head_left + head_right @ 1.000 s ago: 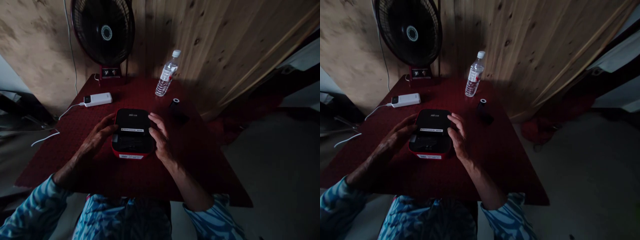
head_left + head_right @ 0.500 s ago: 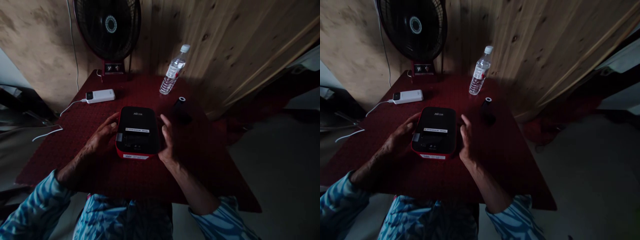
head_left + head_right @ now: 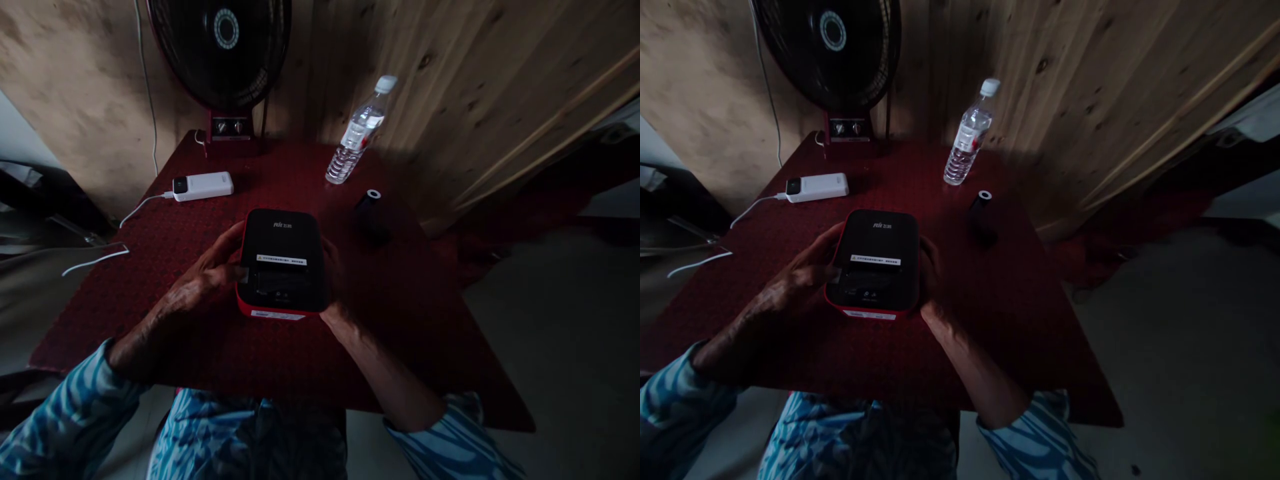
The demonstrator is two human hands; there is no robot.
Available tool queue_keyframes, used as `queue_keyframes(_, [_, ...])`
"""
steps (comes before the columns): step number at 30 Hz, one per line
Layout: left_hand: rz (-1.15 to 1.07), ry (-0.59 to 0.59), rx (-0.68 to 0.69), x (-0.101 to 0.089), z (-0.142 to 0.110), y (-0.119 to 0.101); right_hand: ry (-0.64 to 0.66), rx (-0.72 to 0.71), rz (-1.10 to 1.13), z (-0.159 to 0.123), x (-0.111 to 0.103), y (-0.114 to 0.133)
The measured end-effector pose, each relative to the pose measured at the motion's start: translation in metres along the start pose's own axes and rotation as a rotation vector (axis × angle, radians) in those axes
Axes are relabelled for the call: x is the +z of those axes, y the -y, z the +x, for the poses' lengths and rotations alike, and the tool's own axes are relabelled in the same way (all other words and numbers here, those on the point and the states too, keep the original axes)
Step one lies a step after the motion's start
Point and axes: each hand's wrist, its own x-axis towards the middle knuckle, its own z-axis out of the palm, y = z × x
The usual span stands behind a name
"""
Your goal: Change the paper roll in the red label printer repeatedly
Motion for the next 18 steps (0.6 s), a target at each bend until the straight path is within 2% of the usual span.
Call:
queue_keyframes(3, [-0.002, 0.013, -0.01, 0.0, -0.002, 0.002, -0.071, 0.046, 0.012, 0.0, 0.005, 0.005])
queue_keyframes(6, [0.01, -0.019, -0.027, -0.001, -0.004, 0.003, -0.089, 0.042, 0.014, -0.001, 0.006, 0.008])
queue_keyframes(10, [0.056, -0.064, -0.015, -0.005, -0.003, 0.01, -0.044, -0.028, 0.017, -0.003, 0.005, 0.007])
queue_keyframes(15, [0.081, -0.077, 0.002, -0.013, 0.0, 0.021, -0.022, -0.05, 0.029, -0.003, 0.006, 0.005])
queue_keyframes(18, [0.148, -0.115, 0.011, -0.014, -0.004, 0.016, -0.021, -0.046, 0.012, -0.003, 0.008, 0.008])
